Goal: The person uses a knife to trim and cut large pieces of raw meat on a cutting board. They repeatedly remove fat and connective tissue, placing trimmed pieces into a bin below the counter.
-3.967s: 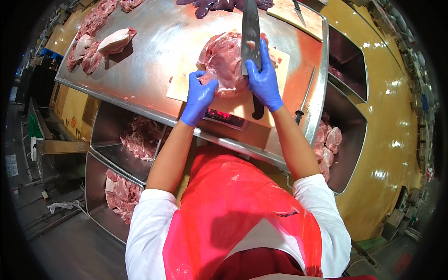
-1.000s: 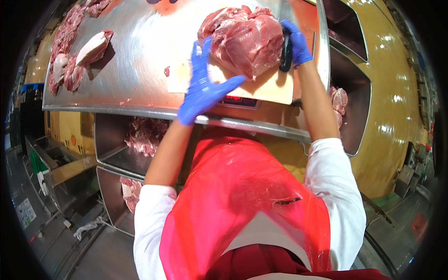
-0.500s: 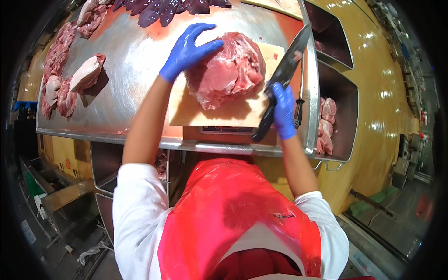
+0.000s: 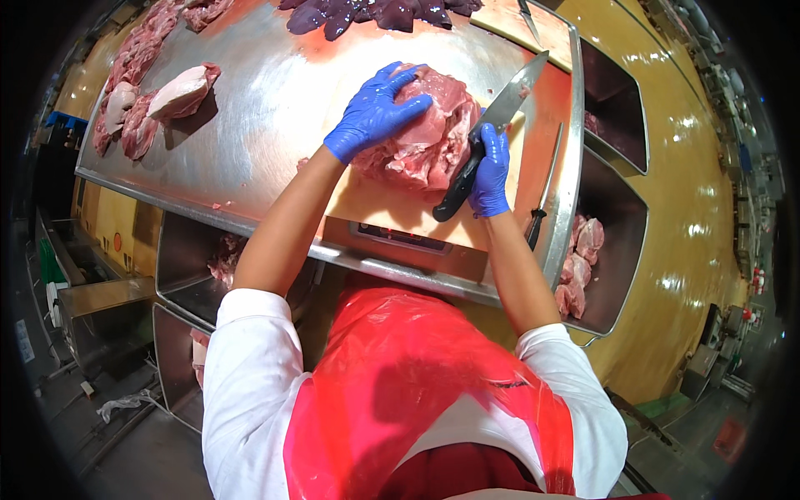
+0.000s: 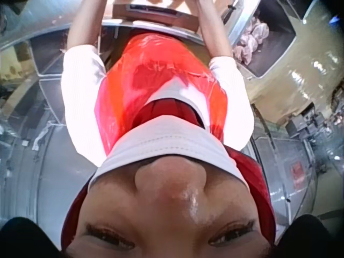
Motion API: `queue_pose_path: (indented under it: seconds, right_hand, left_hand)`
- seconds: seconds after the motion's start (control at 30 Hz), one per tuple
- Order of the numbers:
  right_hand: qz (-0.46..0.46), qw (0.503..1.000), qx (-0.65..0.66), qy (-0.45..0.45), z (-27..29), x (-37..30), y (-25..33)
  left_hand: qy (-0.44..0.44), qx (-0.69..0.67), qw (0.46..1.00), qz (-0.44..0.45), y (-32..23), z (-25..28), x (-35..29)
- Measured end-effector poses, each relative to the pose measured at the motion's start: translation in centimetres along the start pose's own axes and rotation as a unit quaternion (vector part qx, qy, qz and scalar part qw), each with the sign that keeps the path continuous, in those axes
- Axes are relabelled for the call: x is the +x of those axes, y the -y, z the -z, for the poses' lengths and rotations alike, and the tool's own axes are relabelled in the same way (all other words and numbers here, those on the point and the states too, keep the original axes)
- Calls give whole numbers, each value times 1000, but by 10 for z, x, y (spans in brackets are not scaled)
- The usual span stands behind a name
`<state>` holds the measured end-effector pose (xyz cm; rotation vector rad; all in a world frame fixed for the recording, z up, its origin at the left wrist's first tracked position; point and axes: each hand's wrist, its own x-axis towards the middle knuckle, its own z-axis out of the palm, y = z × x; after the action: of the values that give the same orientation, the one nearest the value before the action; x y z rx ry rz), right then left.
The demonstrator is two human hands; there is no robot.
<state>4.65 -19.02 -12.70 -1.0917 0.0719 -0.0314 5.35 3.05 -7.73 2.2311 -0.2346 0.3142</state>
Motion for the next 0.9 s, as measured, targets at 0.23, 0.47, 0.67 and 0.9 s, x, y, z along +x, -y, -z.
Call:
queue_pose_path:
  seconds: [0.23,0.47,0.67,0.9]
  right_hand:
    - [-23,992,-88,87,3,27,17]
    - [-38,972,-195,127,4,9,54]
    - [1,966,-242,87,29,-5,72]
    - [123,929,-321,137,35,-29,86]
  left_hand:
    - [-3,10,999,-41,1,-5,1]
    - [-55,-231,971,15,32,16,-35]
    - [-168,-367,901,156,24,62,-67]
    - [-220,-267,937,52,-30,64,-102]
